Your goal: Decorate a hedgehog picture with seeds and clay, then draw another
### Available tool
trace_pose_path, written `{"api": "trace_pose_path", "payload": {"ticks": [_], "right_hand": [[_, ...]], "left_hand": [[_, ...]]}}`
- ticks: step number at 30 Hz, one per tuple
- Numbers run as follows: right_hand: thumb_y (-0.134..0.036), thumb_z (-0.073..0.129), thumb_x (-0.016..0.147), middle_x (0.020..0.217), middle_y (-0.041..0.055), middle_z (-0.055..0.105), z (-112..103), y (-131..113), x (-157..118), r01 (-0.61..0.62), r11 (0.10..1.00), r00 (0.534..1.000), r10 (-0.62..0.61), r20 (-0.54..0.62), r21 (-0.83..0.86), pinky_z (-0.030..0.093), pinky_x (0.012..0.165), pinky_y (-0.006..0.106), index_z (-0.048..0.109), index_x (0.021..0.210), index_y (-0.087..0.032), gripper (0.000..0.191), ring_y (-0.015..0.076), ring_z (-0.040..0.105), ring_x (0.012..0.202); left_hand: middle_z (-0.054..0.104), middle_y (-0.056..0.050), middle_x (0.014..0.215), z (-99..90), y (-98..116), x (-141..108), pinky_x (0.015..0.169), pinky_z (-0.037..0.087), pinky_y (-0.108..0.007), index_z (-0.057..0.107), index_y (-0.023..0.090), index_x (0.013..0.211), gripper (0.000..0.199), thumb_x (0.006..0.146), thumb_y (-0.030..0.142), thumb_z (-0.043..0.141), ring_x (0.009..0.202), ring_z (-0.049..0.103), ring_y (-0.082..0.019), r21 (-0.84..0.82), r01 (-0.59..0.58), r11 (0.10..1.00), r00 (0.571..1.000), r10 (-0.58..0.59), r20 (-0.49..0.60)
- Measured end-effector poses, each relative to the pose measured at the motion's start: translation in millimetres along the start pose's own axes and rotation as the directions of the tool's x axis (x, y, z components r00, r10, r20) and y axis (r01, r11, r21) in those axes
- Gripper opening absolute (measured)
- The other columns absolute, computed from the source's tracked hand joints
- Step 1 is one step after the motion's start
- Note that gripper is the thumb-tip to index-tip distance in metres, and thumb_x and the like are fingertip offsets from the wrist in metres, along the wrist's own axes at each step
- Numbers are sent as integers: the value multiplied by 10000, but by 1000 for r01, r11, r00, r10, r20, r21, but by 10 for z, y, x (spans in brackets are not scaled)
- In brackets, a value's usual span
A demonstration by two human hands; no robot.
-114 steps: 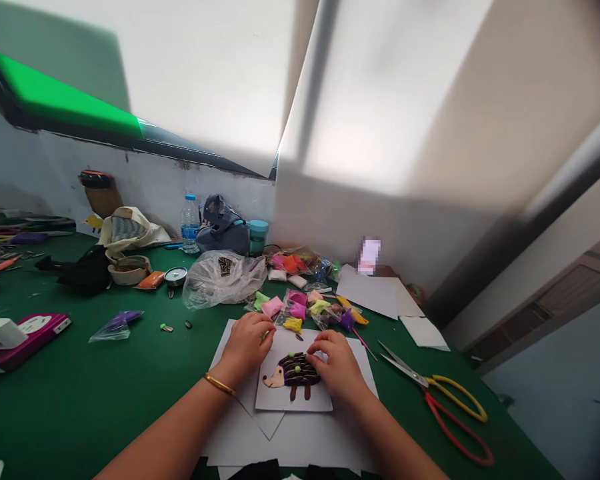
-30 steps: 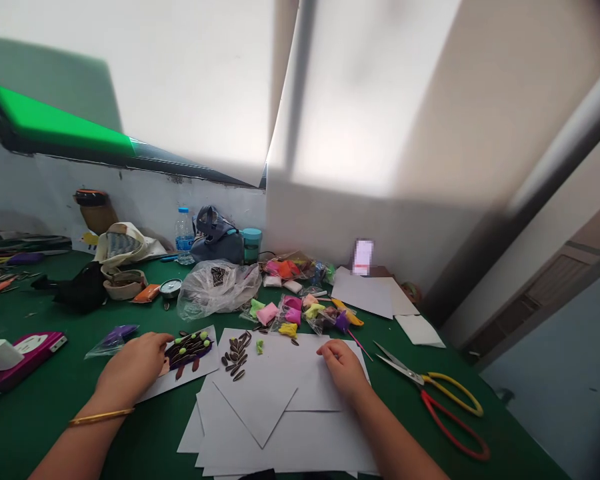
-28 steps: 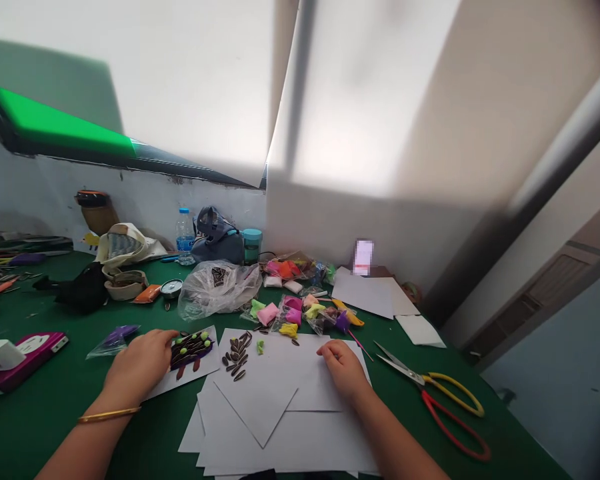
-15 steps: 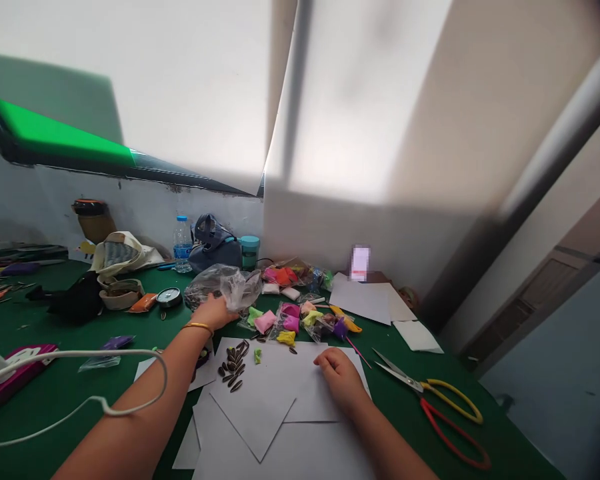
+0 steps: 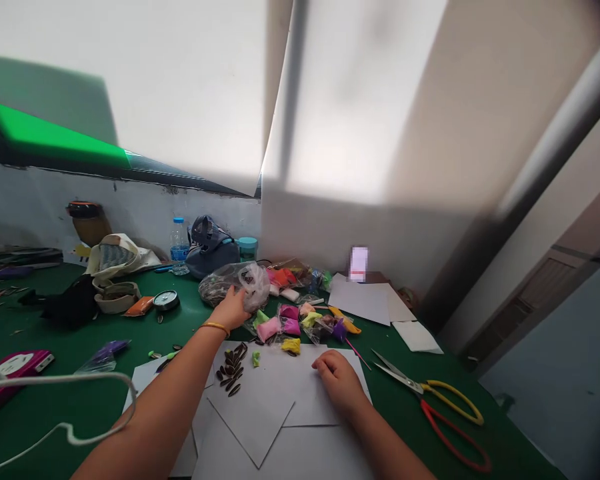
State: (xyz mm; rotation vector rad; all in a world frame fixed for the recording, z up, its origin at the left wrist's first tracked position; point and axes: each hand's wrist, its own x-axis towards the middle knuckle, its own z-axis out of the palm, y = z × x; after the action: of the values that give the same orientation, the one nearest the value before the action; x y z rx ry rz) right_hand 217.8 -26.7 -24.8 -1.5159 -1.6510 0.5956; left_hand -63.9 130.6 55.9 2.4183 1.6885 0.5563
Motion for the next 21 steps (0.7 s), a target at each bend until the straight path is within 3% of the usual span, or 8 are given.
{"api": "trace_pose_path", "payload": {"ticks": [2,4,8,11,15,21], "right_hand": [[-378,460,915,931,75,676,-2,-4,1,1,1000,1000,-1,6,-7,469,847,342,701,791,-215,316,238,621,932],[-377,458,913,926,76,674,-4,-12,-2,-1,1000,1000,1,11,-11,467,841,341,700,790,-215,316,239,618,928],[-361,453,915,925,72,673,-2,-24,-11,-5,1000,1000,5,13,-9,463,834,337,697,788,-215,311,236,616,925],[-353,464,912,932,70,678,4,-23,-10,-9,1000,1000,9,10,-15,462,838,334,699,784,-216,300,234,617,930],[-358,454,923,948,74,681,-1,-21,-8,-18,999,1000,19,25,-44,460,845,327,698,802,-209,311,230,617,942],[-351,450,934,982,68,679,-9,-29,-18,-21,994,998,28,61,-107,443,861,304,696,825,-211,303,218,602,968]], "left_hand": [[301,-356,1501,-7,10,-308,1041,393,-420,392,-36,1376,576,848,104,573,1343,436,-412,69,68,995,998,-67,-9],[351,-306,1506,7,50,-723,1095,352,-428,432,10,1382,514,884,117,496,1400,370,-395,120,78,990,997,-77,-16],[564,-192,1379,35,72,-1623,1101,379,-448,574,131,1323,527,820,63,437,1335,475,-342,268,7,963,995,-35,97],[562,-168,1401,-9,-12,-2041,1097,398,-485,618,156,1308,559,767,85,495,1313,497,-361,379,80,922,964,-168,207],[513,-180,1451,-106,-109,-2127,1151,340,-482,562,97,1376,542,847,119,446,1362,456,-339,449,76,890,913,-243,327],[446,-213,1493,-110,-347,-1843,1145,347,-466,512,27,1397,539,884,68,352,1399,407,-326,499,70,864,928,-240,285]]}}
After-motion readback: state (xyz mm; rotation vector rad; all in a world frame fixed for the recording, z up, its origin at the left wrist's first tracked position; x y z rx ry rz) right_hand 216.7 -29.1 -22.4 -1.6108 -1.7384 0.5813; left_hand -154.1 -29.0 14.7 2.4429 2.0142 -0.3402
